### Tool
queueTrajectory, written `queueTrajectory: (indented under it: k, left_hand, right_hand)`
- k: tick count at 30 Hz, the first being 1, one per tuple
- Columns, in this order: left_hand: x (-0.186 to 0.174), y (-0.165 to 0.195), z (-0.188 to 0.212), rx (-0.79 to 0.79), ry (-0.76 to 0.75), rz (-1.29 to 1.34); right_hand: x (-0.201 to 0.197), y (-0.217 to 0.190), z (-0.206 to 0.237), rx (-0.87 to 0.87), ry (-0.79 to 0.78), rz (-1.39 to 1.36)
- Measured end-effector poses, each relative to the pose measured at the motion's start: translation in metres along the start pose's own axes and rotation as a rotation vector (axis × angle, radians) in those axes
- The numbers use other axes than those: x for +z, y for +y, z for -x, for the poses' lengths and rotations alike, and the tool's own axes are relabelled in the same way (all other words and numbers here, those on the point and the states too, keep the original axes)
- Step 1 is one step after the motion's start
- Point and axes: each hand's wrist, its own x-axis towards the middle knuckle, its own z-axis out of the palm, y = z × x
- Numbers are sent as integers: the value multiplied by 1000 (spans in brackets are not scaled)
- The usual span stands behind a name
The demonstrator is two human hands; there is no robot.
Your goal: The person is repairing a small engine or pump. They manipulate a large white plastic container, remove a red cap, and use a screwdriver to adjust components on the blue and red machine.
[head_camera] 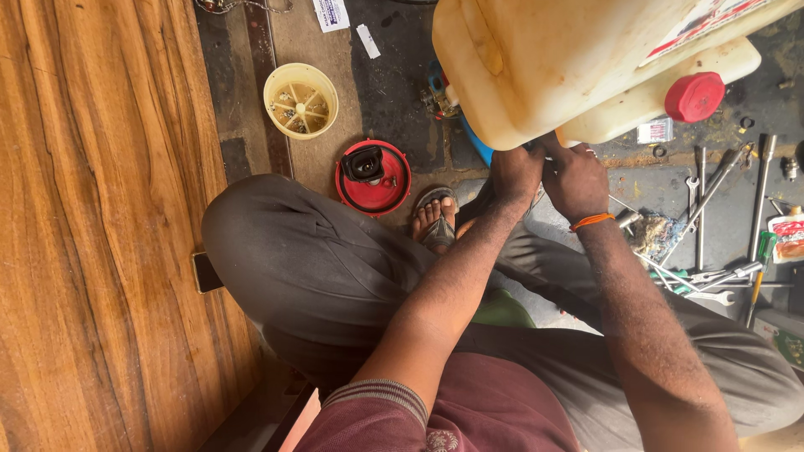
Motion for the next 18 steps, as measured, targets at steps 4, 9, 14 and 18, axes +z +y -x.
queueTrajectory:
  k: [4, 9, 14, 18]
  left_hand:
    - [-1, 1, 2, 72, 31, 37]
    - [-6, 7, 2, 33, 14, 35]
    - [-9, 14, 2, 19, -7, 113]
    - [-11, 16, 4, 48, 25, 123]
  right_hand:
    - [-12, -2, -2, -71, -6, -21]
    - [-21, -4, -10, 32, -224, 52]
    - [-14, 1, -14, -22, -219, 82]
    - [-5, 9, -6, -55, -110, -115]
